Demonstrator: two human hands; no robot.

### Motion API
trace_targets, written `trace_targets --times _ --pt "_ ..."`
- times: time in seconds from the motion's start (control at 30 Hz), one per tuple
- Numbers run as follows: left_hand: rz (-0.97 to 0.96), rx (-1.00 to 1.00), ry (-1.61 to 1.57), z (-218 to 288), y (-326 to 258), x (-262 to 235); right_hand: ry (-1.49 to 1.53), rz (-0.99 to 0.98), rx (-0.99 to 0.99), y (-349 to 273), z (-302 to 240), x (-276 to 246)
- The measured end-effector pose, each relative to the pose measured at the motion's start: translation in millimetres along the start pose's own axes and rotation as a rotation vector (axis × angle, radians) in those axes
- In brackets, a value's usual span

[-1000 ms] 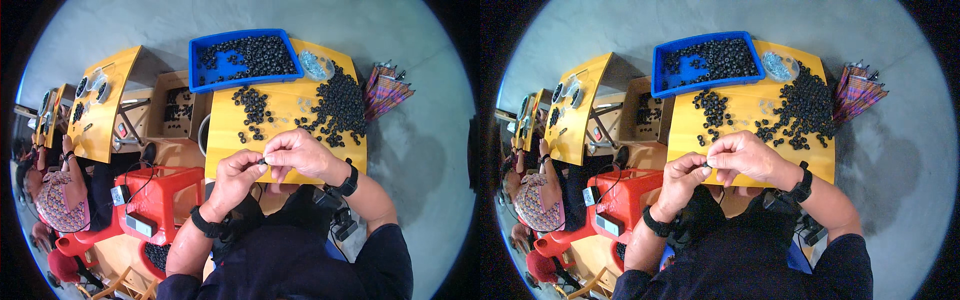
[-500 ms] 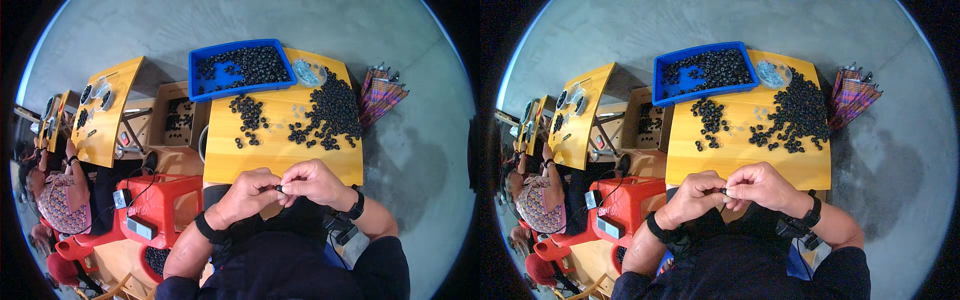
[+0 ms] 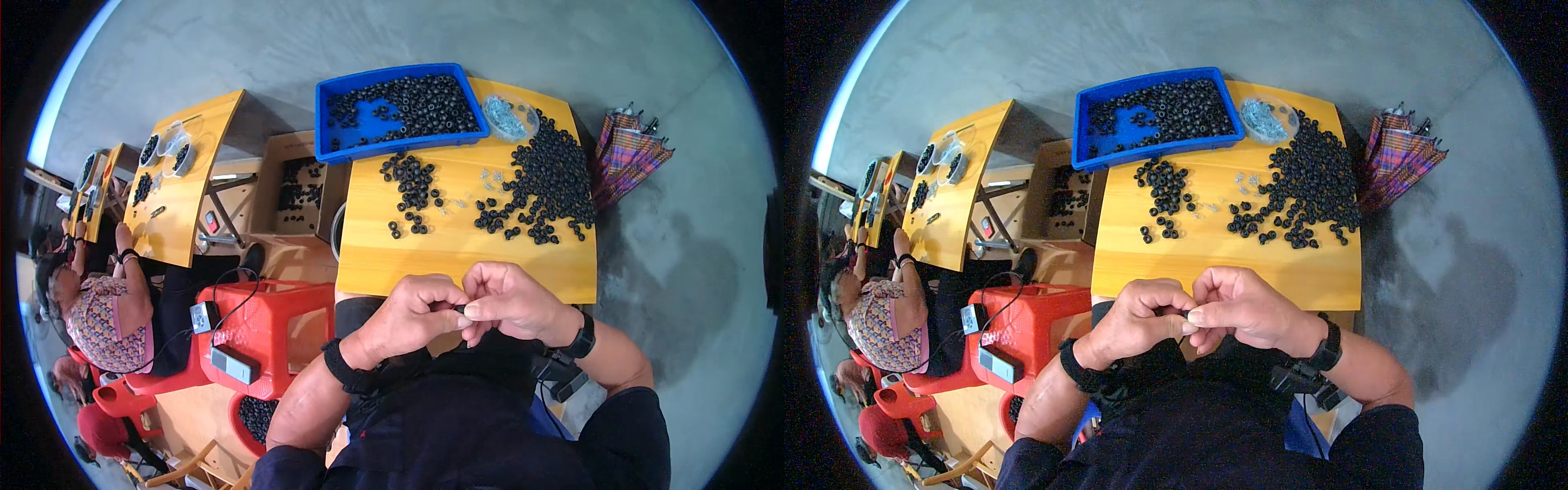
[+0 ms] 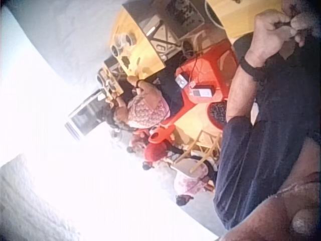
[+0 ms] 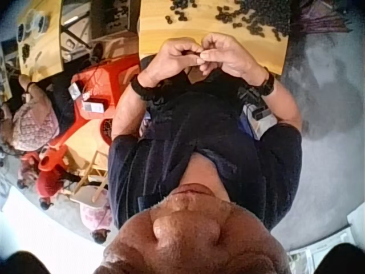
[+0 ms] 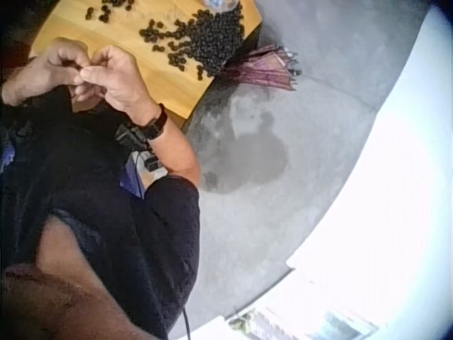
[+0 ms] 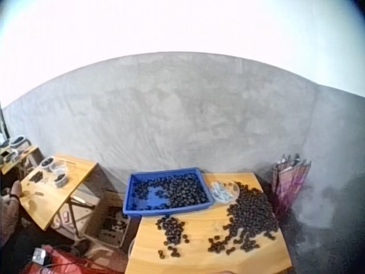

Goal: Assembling small black plastic components by inserting a tiny translucent part at a workstation.

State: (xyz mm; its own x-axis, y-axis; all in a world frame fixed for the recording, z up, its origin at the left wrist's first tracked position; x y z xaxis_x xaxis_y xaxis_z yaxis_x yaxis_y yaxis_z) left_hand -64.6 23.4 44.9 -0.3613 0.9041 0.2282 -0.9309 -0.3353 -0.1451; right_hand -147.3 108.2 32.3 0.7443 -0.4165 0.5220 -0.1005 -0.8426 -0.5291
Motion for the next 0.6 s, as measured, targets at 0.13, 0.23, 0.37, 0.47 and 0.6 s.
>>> trace_targets --times 0.13,0.23,0.37,0.47,0.6 --pt "-0.039 0.053 0.058 4.0 0.9 4.5 -0.002 -0.016 0.121 -1.4 1.5 4.2" --pt "-0.039 0.023 0.061 -0.1 1.0 4.8 -0.029 -0.095 0.194 -2.7 7.5 2.5" --pt "-0.063 -0.045 0.008 1.4 0.9 6.4 -0.079 -0.159 0.271 -4.7 12.3 5.5" --pt "-0.079 -0.113 -0.010 -2.6 1.1 5.5 -0.086 -0.205 0.279 -2.5 16.2 5.1" --pt "-0.150 -0.089 0.023 -6.5 -1.1 7.3 -0.094 -0.249 0.319 -3.0 23.8 6.1"
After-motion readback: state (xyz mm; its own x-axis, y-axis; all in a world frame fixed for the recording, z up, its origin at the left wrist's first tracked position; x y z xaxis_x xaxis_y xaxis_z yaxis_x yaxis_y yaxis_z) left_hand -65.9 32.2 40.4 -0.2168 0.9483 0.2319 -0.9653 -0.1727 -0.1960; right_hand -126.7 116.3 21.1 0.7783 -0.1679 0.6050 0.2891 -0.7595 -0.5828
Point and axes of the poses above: each hand's wrist, its own y-axis towards the middle knuckle, its own x-axis out of the palm, z = x × y, the point moved 7 cm from there along y, towards the middle knuckle, and after that the axes turned 11 degrees about z, right-handed, at the moved point
